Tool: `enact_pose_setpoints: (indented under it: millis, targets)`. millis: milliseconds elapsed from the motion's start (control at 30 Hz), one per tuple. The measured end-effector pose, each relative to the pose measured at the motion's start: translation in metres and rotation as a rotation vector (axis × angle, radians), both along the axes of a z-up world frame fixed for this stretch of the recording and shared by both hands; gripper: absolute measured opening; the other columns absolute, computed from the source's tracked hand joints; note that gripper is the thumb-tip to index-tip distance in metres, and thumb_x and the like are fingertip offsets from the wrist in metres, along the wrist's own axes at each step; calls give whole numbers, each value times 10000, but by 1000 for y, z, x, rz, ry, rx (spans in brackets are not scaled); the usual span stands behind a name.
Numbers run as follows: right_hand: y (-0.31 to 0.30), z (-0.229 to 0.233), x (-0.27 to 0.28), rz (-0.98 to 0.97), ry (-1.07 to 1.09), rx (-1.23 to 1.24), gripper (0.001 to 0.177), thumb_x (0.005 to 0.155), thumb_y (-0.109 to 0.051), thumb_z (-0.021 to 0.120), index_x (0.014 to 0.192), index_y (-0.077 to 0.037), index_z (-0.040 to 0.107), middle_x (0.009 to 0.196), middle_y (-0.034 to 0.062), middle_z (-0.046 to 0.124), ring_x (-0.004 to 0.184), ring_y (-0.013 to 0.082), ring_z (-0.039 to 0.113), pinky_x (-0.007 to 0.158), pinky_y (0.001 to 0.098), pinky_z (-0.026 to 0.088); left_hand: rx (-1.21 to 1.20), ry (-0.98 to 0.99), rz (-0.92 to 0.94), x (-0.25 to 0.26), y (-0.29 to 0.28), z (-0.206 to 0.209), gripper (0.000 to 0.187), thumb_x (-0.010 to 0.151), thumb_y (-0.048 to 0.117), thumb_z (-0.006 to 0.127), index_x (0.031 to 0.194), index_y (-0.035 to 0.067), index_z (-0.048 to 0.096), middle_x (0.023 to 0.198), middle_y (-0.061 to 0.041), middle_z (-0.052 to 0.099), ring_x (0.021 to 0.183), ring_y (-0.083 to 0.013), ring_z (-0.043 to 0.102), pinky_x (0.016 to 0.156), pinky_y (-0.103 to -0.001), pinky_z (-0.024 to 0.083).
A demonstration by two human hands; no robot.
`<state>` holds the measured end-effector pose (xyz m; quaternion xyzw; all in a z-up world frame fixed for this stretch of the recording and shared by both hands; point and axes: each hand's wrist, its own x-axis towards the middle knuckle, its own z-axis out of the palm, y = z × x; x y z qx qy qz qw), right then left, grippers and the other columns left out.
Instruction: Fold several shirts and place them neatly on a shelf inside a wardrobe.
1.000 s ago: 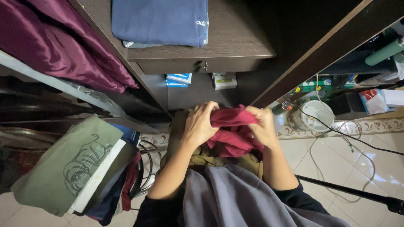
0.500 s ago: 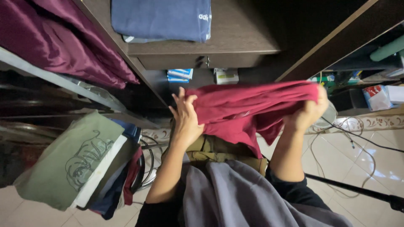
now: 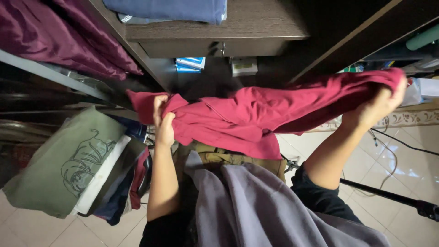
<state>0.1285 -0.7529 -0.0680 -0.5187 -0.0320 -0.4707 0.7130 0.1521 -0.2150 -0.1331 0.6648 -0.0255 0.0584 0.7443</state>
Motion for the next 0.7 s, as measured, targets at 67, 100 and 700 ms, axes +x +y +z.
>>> enact_pose_setpoints:
  millis: [67,100,700]
  targets:
    - [17,-4,-3,-3,211,-218,133,1131,-69,587,1245,-5,612,1066,114,651,942,227,631,906,342,538,-189,9,-65,-2,-12,16,483,826,31,511,1309,45,506,1240,-63,540,1191,-187,526,1106,-318,407]
    - [25,-7,-6,-8,422,-434,110,1131,-33,632,1237,-6,623,1105,125,652,978,229,608,963,333,514,-379,18,-133,-4,-18,23,540,792,47,510,1332,49,493,1268,-49,512,1234,-181,502,1146,-327,374]
    - [221,15,-38,752,598,-973,333,864,-191,822,1024,-26,581,1005,114,617,951,253,626,851,369,512,-683,61,-239,-13,-81,85,699,843,36,572,1476,161,304,1476,-98,455,1414,-243,455,1240,-398,358]
